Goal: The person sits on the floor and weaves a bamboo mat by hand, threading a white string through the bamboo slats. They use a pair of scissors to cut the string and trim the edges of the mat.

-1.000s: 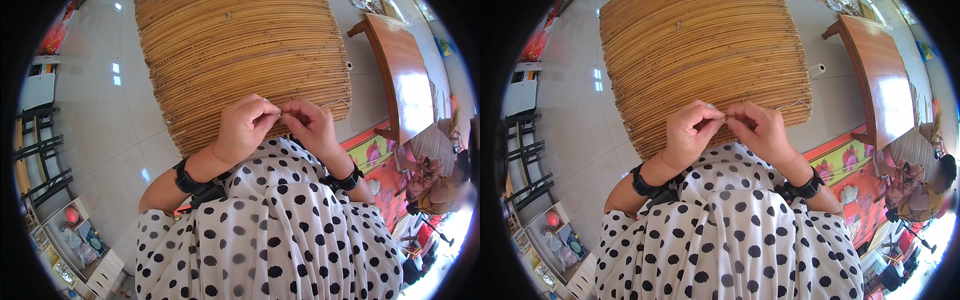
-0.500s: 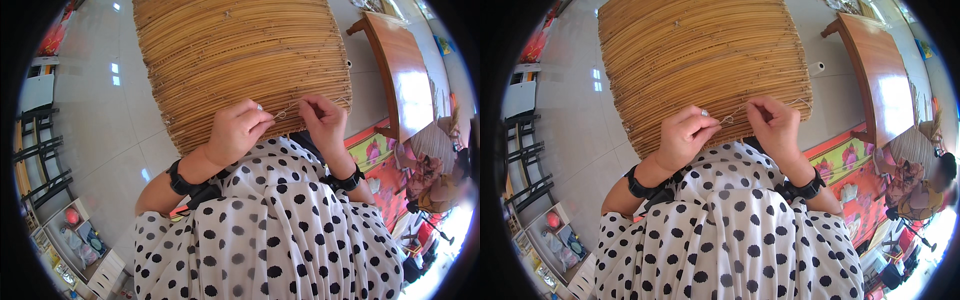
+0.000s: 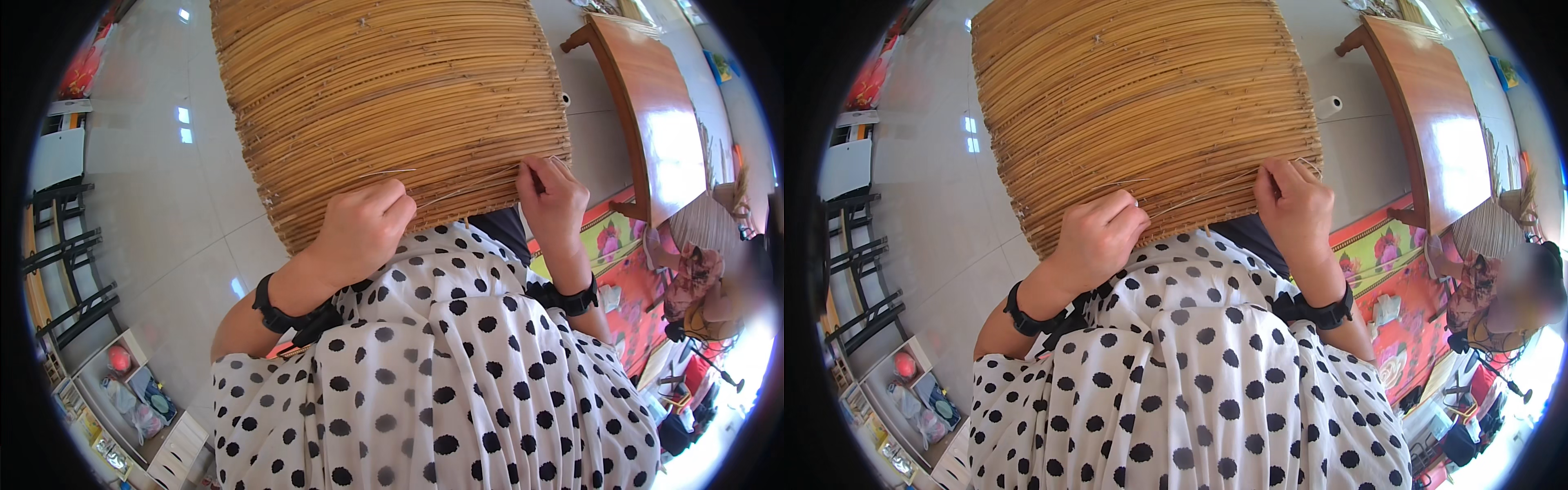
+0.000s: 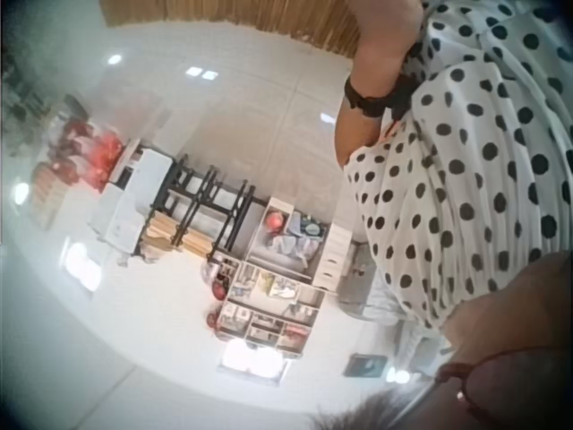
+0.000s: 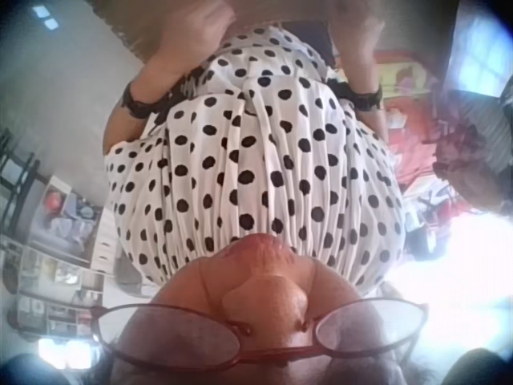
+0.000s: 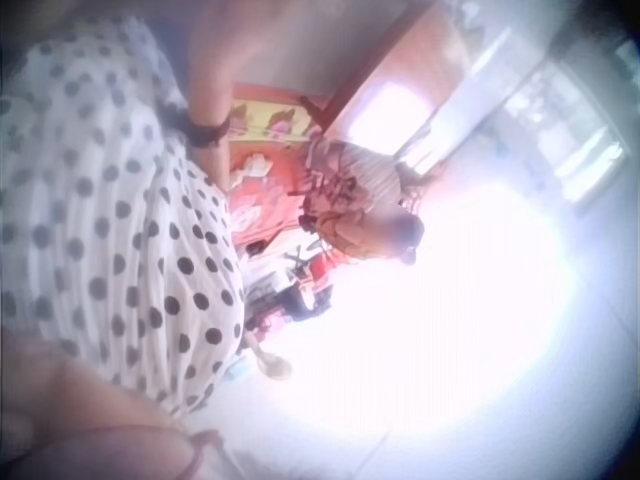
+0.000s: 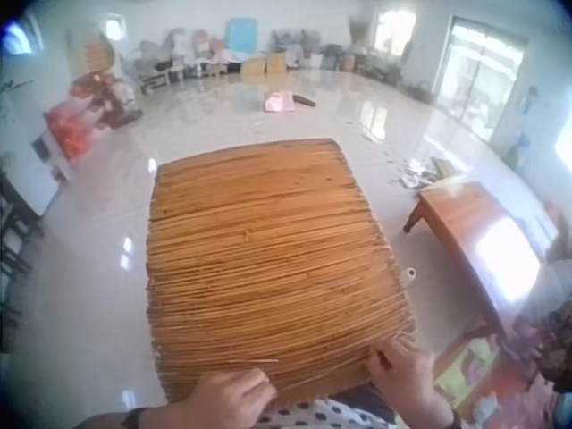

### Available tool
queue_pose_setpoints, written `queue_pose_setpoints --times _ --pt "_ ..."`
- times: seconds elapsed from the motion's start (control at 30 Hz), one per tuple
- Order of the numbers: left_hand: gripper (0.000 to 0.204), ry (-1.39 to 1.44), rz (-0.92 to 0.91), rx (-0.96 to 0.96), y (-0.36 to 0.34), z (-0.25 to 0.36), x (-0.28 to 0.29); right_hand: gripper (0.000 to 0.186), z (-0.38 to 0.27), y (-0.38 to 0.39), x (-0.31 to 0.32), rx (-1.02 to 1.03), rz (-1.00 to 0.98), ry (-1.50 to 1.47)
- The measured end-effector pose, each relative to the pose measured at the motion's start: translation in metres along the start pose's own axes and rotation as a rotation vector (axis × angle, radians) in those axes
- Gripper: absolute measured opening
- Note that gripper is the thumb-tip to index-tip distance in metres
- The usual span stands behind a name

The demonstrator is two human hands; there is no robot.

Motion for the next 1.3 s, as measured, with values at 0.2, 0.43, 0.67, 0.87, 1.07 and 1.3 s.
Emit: queue_pose_setpoints --times 0.2,0.43,0.67,0.87,1.07,1.3 --pt "0.008 0.028 0.048 -0.063 -0.007 0.003 0.006 0.003 -0.002 -0.002 -0.006 -0.200 -0.209 -0.274" --pt "0.008 0.256 -0.028 -0.333 -0.028 0.015 -0.002 0.012 -0.015 0.009 -0.033 -0.631 -0.780 -0.999" --pt "0.010 0.211 -0.065 -0.183 -0.021 0.011 -0.016 0.002 -0.035 -0.005 -0.030 0.067 -0.495 -0.247" --pt "0.022 0.275 -0.017 0.011 -0.017 -0.002 -0.025 0.009 -0.041 0.001 -0.037 0.303 -0.407 -0.096" --pt "0.023 0.274 -0.044 0.014 -0.014 -0.006 -0.028 0.012 -0.035 0.004 -0.044 0.352 -0.445 -0.073" --pt "0.020 0.229 0.067 0.009 -0.009 -0.014 -0.015 0.005 -0.026 -0.009 -0.042 0.243 -0.471 -0.151"
Point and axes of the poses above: each hand's wrist, its own y-axis away from the middle knuckle, its own x-axis out of the back of the hand, z = x × y, the point moved 6 cm from there along -y, towards the middle knuckle, and after that the axes turned 12 degrees about -x, right-handed, at the moved point
